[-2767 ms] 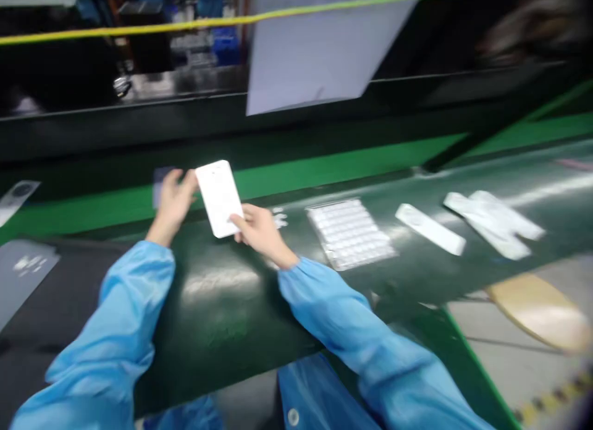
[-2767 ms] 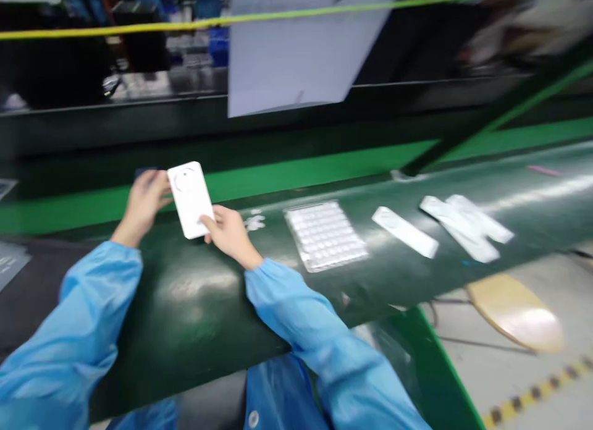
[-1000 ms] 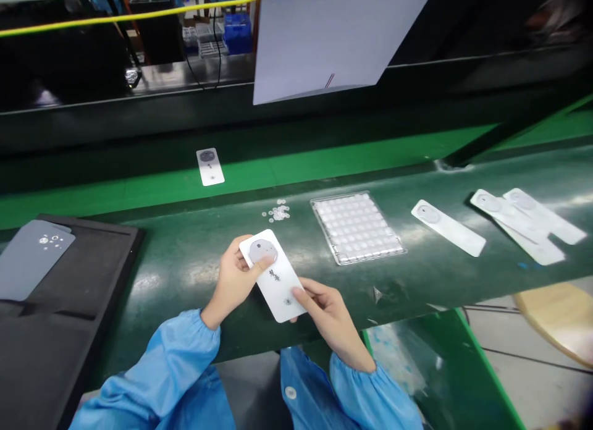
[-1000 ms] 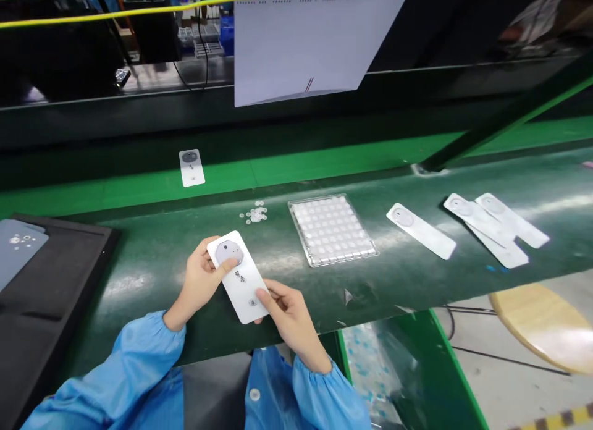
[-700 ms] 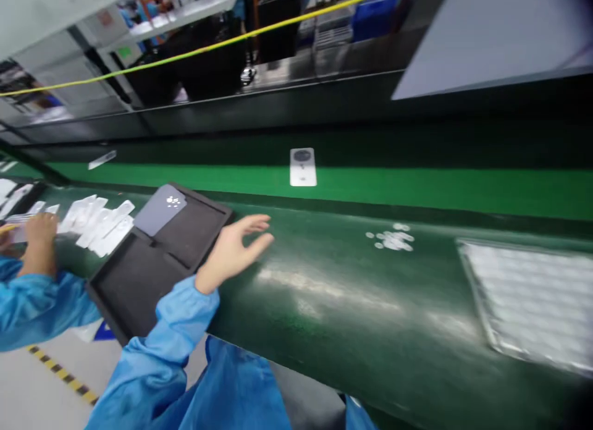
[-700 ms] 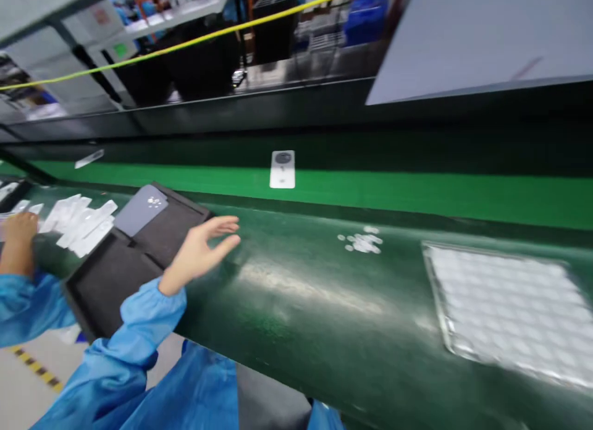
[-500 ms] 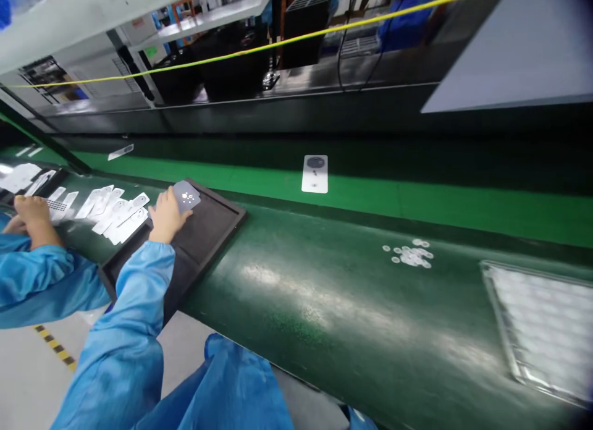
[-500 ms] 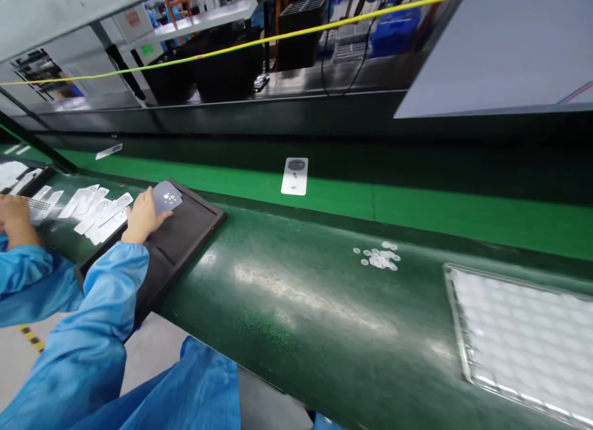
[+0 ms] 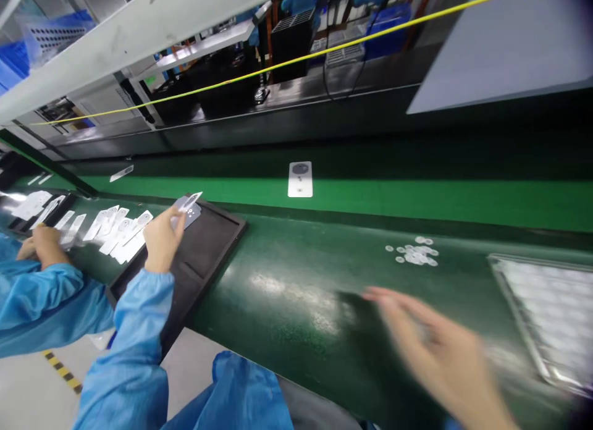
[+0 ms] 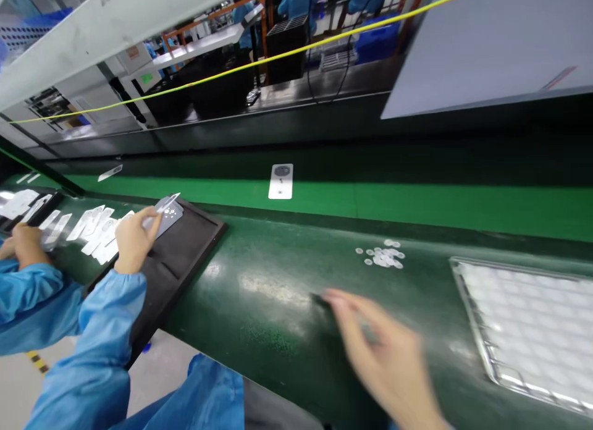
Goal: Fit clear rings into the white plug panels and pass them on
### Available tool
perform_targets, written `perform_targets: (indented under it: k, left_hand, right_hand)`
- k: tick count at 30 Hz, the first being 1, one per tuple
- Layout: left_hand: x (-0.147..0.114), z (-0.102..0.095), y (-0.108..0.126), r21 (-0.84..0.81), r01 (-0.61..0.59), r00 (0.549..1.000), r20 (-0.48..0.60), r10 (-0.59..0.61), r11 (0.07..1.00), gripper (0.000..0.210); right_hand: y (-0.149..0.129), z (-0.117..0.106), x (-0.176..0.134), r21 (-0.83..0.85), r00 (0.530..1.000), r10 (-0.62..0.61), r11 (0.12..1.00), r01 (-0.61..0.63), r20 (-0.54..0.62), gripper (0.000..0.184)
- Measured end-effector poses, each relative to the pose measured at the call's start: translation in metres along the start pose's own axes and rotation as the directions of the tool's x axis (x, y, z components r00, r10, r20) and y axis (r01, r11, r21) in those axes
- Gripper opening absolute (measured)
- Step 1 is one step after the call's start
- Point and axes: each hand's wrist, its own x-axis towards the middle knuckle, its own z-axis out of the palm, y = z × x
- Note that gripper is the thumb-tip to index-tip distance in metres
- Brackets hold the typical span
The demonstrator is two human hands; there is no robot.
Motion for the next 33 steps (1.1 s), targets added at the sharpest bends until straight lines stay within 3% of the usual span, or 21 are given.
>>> perform_targets:
  k: [2, 3, 4, 6, 10, 15, 17, 19, 20, 21, 24, 25, 26, 27, 29, 30, 33]
  left_hand:
    - [-0.037, 0.004, 0.041, -0.135, -0.181, 0.983, 0.012, 0.184, 0.974, 0.024]
    - [-0.058, 0.007, 0.062, -0.259, -0.315, 0.941, 0.042, 0.336, 0.913, 0.018]
    - [-0.079, 0.011, 0.083, -0.39, -0.404, 0.883, 0.071, 0.464, 0.828, 0.012]
    - [-0.115, 0.018, 0.118, -0.603, -0.427, 0.816, 0.063, 0.574, 0.674, 0.013]
    - [-0.149, 0.038, 0.155, -0.852, -0.198, 0.804, 0.141, 0.577, 0.484, 0.016]
    - [-0.149, 0.064, 0.173, -0.898, 0.06, 0.76, 0.324, 0.563, 0.436, 0.028]
    - [-0.152, 0.063, 0.177, -0.913, 0.067, 0.708, 0.327, 0.626, 0.402, 0.032]
    - [-0.155, 0.056, 0.177, -0.924, 0.048, 0.61, 0.327, 0.721, 0.379, 0.034]
    - [-0.156, 0.053, 0.176, -0.927, 0.044, 0.594, 0.325, 0.736, 0.373, 0.033]
    - [-0.156, 0.051, 0.174, -0.925, 0.044, 0.623, 0.321, 0.713, 0.377, 0.029]
    - [-0.147, 0.057, 0.171, -0.914, 0.146, 0.829, 0.322, 0.457, 0.378, 0.034]
    - [-0.143, 0.063, 0.172, -0.904, 0.23, 0.844, 0.369, 0.39, 0.36, 0.047]
    - [-0.139, 0.07, 0.174, -0.882, 0.33, 0.815, 0.446, 0.369, 0.337, 0.059]
    - [-0.136, 0.077, 0.177, -0.844, 0.435, 0.753, 0.532, 0.386, 0.314, 0.064]
    - [-0.132, 0.09, 0.186, -0.757, 0.591, 0.62, 0.647, 0.444, 0.278, 0.053]
    - [-0.132, 0.095, 0.19, -0.727, 0.639, 0.584, 0.67, 0.458, 0.25, 0.045]
    - [-0.136, 0.104, 0.198, -0.68, 0.723, 0.561, 0.681, 0.47, 0.122, 0.038]
  right_hand:
    - [-0.019, 0.039, -0.001, 0.165, 0.983, 0.054, 0.983, -0.083, 0.173, 0.042]
    - [-0.027, 0.059, 0.0, 0.296, 0.968, 0.053, 0.947, -0.127, 0.246, 0.049]
    - [-0.033, 0.074, 0.0, 0.391, 0.96, 0.044, 0.908, -0.154, 0.276, 0.052]
    - [-0.038, 0.092, 0.001, 0.489, 0.97, 0.052, 0.857, -0.164, 0.236, 0.049]
    - [-0.028, 0.079, -0.001, 0.511, 0.977, 0.161, 0.833, -0.212, 0.142, 0.039]
    - [-0.009, 0.068, 0.003, 0.415, 0.973, 0.221, 0.881, -0.228, 0.065, 0.04]
    - [-0.003, 0.068, 0.007, 0.37, 0.975, 0.217, 0.902, -0.221, 0.053, 0.039]
    - [0.002, 0.064, 0.009, 0.326, 0.974, 0.223, 0.918, -0.225, 0.043, 0.039]
    - [0.003, 0.06, 0.009, 0.313, 0.973, 0.227, 0.922, -0.23, 0.044, 0.04]
    - [0.004, 0.054, 0.008, 0.306, 0.972, 0.23, 0.923, -0.234, 0.05, 0.041]
    - [0.003, 0.037, 0.004, 0.305, 0.973, 0.21, 0.924, -0.23, 0.098, 0.041]
    - [0.002, 0.032, 0.002, 0.291, 0.973, 0.191, 0.931, -0.221, 0.129, 0.04]
    - [0.001, 0.029, 0.001, 0.264, 0.972, 0.168, 0.942, -0.208, 0.165, 0.039]
    - [-0.001, 0.028, 0.0, 0.225, 0.969, 0.147, 0.955, -0.191, 0.199, 0.037]
    - [-0.001, 0.028, -0.002, 0.118, 0.976, 0.105, 0.985, -0.128, 0.189, 0.032]
    - [0.0, 0.03, -0.003, 0.043, 0.989, 0.066, 0.996, -0.072, 0.129, 0.029]
    - [0.004, 0.035, -0.004, -0.195, 0.986, -0.141, 0.973, 0.121, -0.091, 0.019]
